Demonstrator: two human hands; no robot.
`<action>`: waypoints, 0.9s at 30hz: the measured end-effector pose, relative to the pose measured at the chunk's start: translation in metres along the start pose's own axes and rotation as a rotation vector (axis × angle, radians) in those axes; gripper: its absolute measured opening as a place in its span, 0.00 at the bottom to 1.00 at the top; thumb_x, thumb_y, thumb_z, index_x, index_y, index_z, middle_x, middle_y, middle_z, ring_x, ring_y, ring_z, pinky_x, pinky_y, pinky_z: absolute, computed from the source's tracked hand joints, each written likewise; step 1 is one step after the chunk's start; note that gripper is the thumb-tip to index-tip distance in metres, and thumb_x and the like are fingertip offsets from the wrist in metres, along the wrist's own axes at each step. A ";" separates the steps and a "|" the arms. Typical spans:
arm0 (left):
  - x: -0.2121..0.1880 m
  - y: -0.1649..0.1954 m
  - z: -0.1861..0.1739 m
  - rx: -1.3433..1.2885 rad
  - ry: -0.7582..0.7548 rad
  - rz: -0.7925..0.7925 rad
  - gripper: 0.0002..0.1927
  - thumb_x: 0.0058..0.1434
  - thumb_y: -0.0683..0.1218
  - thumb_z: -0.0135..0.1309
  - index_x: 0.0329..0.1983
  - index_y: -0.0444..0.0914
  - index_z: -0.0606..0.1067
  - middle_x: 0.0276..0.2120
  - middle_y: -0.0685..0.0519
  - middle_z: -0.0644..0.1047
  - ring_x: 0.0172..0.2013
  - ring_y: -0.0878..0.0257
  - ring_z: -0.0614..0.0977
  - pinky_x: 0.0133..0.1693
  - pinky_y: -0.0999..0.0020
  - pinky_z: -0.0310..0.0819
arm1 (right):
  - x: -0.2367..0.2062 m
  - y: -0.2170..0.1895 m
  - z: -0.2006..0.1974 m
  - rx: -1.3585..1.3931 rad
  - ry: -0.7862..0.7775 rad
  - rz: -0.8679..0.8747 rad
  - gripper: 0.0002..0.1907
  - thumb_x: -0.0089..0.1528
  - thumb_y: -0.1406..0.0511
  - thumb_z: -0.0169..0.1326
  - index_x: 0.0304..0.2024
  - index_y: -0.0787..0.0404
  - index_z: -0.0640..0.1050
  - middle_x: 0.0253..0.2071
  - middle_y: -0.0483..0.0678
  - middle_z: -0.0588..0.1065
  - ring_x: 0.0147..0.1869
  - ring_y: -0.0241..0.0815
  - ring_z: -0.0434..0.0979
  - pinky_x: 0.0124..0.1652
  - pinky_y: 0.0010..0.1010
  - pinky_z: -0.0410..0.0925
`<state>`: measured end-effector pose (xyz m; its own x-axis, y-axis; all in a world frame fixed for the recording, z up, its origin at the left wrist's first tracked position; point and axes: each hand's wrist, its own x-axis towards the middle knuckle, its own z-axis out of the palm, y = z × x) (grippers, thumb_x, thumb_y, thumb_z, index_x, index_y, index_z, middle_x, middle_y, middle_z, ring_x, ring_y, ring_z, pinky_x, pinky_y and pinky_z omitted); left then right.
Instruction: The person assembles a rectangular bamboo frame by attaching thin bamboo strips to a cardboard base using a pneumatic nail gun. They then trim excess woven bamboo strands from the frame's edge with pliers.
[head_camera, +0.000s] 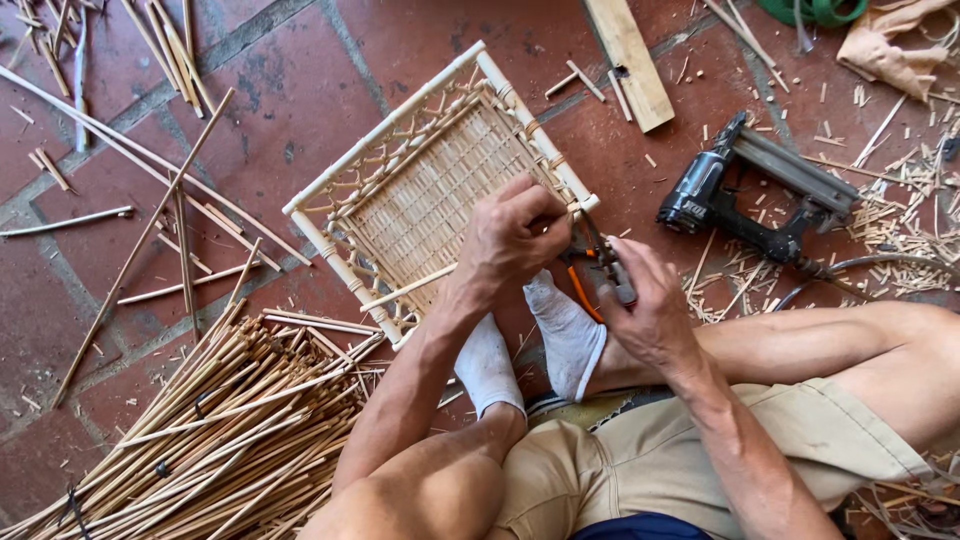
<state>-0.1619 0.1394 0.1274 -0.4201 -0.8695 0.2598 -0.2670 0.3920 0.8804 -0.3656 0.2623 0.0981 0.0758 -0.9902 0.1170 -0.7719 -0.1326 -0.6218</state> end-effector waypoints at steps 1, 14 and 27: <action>0.000 0.000 0.002 0.011 0.014 0.009 0.03 0.58 0.38 0.61 0.30 0.35 0.77 0.30 0.52 0.76 0.29 0.63 0.82 0.30 0.70 0.80 | 0.003 -0.005 0.000 -0.014 -0.001 0.005 0.29 0.60 0.67 0.56 0.62 0.71 0.69 0.53 0.62 0.75 0.53 0.60 0.77 0.51 0.49 0.66; -0.002 -0.007 0.026 0.000 0.022 0.010 0.06 0.59 0.40 0.63 0.32 0.36 0.76 0.30 0.51 0.75 0.30 0.61 0.80 0.32 0.65 0.77 | -0.016 0.043 0.021 0.056 0.015 0.349 0.17 0.63 0.57 0.60 0.45 0.62 0.75 0.30 0.54 0.75 0.32 0.51 0.79 0.34 0.44 0.70; 0.019 -0.121 0.026 -0.282 0.304 -0.087 0.06 0.65 0.41 0.60 0.43 0.35 0.79 0.37 0.53 0.78 0.38 0.65 0.81 0.40 0.72 0.78 | 0.004 0.066 0.024 -0.848 -0.143 -0.011 0.36 0.47 0.51 0.68 0.55 0.55 0.75 0.51 0.52 0.77 0.54 0.53 0.79 0.48 0.55 0.68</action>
<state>-0.1604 0.0831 0.0152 -0.1201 -0.9613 0.2481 -0.0249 0.2527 0.9672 -0.4016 0.2480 0.0391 0.1212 -0.9925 -0.0148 -0.9772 -0.1219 0.1740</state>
